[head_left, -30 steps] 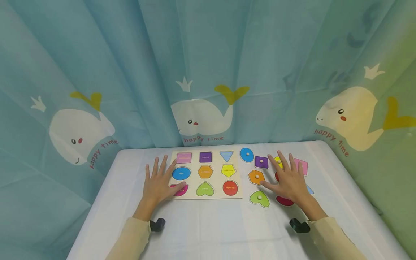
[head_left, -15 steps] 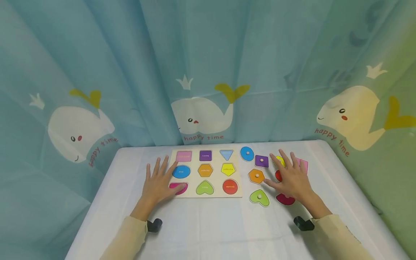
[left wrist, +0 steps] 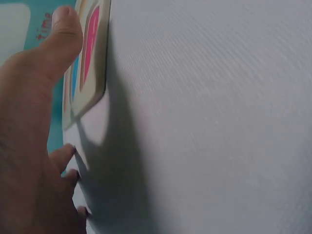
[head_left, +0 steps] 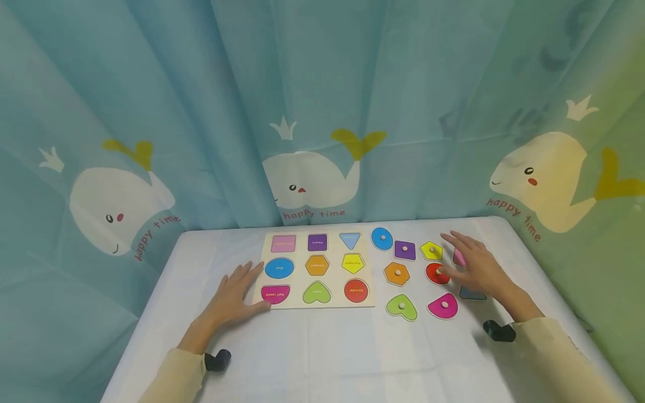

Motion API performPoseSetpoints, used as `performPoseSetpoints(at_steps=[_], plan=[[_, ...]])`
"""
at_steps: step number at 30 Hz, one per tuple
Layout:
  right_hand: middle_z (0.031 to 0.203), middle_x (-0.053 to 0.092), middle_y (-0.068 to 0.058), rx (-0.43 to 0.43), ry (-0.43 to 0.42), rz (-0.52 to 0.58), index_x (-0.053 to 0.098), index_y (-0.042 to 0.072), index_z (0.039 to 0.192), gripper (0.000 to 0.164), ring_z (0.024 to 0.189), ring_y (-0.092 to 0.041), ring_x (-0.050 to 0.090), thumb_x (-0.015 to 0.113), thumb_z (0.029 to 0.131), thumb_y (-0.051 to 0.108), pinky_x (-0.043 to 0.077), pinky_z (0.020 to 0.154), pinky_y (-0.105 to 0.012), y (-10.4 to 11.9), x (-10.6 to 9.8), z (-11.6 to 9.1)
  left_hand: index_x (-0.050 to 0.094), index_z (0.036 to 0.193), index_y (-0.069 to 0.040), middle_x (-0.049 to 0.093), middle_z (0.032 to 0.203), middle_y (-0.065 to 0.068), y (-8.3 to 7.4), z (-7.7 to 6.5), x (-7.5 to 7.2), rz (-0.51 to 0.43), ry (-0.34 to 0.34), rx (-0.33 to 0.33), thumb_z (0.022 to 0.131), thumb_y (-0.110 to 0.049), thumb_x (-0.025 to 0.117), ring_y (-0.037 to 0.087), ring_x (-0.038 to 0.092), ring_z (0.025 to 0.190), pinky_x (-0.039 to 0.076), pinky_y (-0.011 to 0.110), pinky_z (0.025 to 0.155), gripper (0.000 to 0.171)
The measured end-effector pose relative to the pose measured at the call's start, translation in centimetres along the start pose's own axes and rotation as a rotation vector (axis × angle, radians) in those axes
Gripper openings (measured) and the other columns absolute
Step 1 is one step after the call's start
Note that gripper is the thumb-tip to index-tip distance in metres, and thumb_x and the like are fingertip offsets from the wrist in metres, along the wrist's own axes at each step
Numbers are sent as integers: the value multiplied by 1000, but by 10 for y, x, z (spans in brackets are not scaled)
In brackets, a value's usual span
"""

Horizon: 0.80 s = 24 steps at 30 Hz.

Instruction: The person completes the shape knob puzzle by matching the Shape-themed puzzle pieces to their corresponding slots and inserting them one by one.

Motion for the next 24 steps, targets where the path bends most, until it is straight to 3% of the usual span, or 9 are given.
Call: performPoseSetpoints(at_steps=[5,12,17,24], plan=[[156,36,-31,79,34,127,41,8,155,84,140,-58,31,83,87,33,34,100,-81,-32,2,1,40,158,-13,30,164,25,5,-2,2,-24,14,18,79,-57,79,52,20,151,12,75,117,100],[150,42,-34,211,28,206,48,2,148,68,141,-59,29,77,93,28,27,104,-81,-67,6,-5,43,156,-11,28,165,25,10,-3,3,-34,19,7,74,-55,84,52,16,151,9,75,117,101],[150,43,-34,269,11,248,57,0,140,55,142,-59,27,72,97,32,27,106,-79,-76,7,-7,44,156,-12,26,166,23,16,-3,5,-56,35,-4,75,-52,86,51,13,152,6,73,118,100],[149,43,-35,264,23,270,64,-3,132,43,142,-60,28,71,98,21,29,106,-78,-76,8,-3,45,156,-12,26,166,23,19,-2,2,-110,52,7,73,-51,87,52,12,152,3,73,118,101]])
Point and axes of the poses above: each hand's wrist, its own z-axis towards the middle knuckle, its own x-axis out of the palm, y = z × x, the point moved 5 cm from there along z, towards the middle knuckle
